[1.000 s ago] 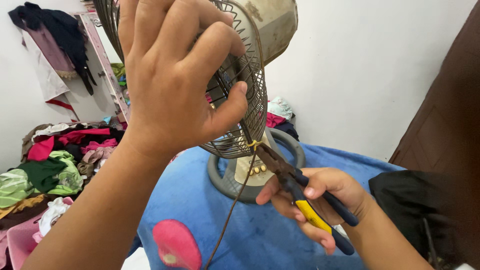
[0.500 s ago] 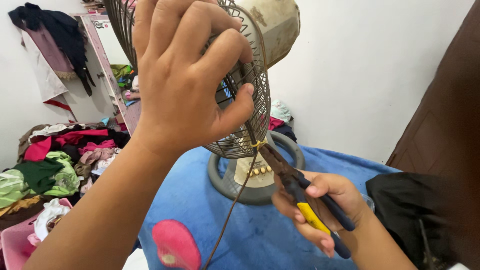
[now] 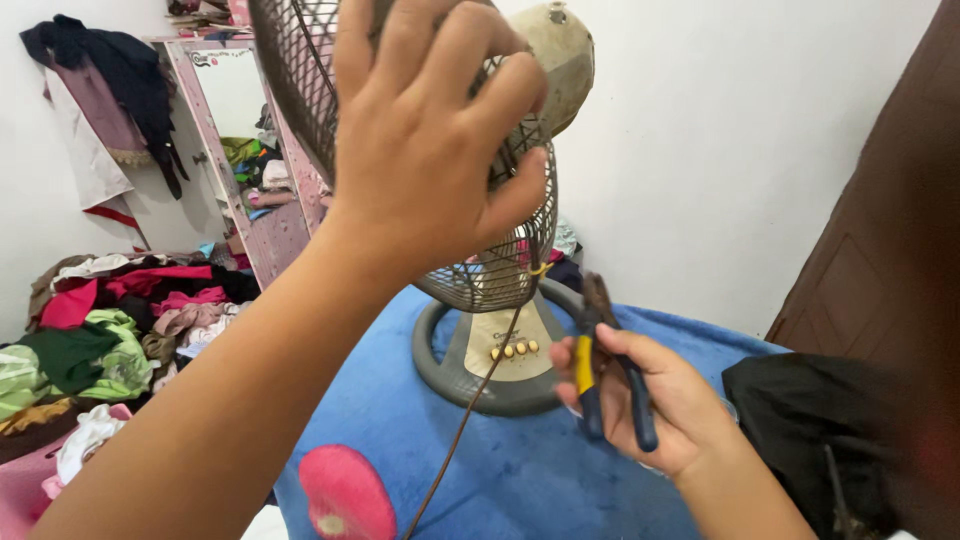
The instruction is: The person unscrews the rear grille of a small red toy fan with a screwdriver, then plugs the fan into a wall outlet and tests it. They then use pliers to work on the power cord of a larger standing fan, manipulating the wire near the fan base.
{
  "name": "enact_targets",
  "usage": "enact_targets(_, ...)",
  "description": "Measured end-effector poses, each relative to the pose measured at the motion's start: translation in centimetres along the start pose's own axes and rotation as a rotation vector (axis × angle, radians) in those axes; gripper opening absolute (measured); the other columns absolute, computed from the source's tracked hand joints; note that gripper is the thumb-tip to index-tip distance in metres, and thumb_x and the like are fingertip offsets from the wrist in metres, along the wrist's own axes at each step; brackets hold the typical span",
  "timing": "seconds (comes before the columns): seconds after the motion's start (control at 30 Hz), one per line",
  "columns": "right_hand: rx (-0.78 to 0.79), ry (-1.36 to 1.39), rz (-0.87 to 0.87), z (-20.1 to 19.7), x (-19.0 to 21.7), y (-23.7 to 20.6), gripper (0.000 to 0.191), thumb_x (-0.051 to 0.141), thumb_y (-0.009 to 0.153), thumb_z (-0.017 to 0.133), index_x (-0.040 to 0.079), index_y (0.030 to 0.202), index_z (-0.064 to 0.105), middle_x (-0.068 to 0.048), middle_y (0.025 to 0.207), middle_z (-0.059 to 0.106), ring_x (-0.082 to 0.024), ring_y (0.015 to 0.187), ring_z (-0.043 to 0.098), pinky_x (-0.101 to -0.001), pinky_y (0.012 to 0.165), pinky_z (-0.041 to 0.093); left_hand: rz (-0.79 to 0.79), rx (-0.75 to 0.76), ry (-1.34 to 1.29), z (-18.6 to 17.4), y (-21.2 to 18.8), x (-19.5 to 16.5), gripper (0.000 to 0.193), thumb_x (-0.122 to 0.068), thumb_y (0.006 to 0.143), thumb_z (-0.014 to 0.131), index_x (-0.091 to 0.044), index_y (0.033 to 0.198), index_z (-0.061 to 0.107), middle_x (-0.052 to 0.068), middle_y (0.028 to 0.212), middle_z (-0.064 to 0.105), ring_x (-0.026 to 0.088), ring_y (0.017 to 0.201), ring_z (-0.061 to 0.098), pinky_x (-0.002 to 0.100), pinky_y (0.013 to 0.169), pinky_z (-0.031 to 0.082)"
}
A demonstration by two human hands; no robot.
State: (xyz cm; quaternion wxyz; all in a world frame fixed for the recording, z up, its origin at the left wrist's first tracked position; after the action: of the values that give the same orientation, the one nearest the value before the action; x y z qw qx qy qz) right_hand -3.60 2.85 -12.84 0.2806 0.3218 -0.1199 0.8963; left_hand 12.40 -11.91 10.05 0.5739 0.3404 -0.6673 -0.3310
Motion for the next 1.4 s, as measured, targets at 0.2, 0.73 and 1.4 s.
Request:
enact_targets(0.2,-0.127,-0.179,-0.26,-0.1,2.7,-2.2,0.017,0.001,0.088,0.054,0.003,0.103,0.06,-0.018,0.105,0.071,-0.03,0.093,0.071,-0.0475,0.082,0.06,-0.016,0.003,0.029,2.7,2.0,-1.8,0.035,-0.029,0.093,0.073,-0.007,0.118,0.063,0.012,0.131,0.054,0.038,0.138,0.042,0.073,0.115,0.019)
enact_targets(0.73,-0.129,-0.576,-0.491,3.1,3.2,-5.0,0.014,0.018,0.099,0.057,0.008,0.11,0.057,-0.001,0.065,0.047,-0.004,0.043,0.037,-0.0222,0.032,0.029,-0.932,0.488,-1.041,6.1,-7.6,-14.5,0.054,-0.021,0.097,0.06,0.0,0.143,0.042,0.022,0.092,0.073,0.039,0.085,0.073,0.046,0.07,0.055)
enact_targets(1.4,-0.043,-0.634,-0.107,2.3,2.5,-5.3,0.042,0.023,0.097,0.054,0.017,0.137,0.046,-0.002,0.066,0.039,-0.01,0.046,0.035,-0.0282,0.037,0.035,-0.743,0.437,-1.363,8.2,-11.3,-15.8,0.044,-0.007,0.101,0.05,0.005,0.139,0.031,0.021,0.111,0.067,0.031,0.104,0.072,0.039,0.089,0.057)
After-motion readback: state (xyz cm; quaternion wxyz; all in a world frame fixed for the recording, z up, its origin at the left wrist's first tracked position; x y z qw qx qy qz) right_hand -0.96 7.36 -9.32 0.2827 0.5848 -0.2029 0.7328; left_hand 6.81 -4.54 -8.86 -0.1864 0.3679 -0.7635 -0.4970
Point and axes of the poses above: each hand's wrist, its own y-axis towards the middle knuckle, its own z-axis out of the palm, x = y × z, the point moved 5 cm from there along y, towards the middle knuckle
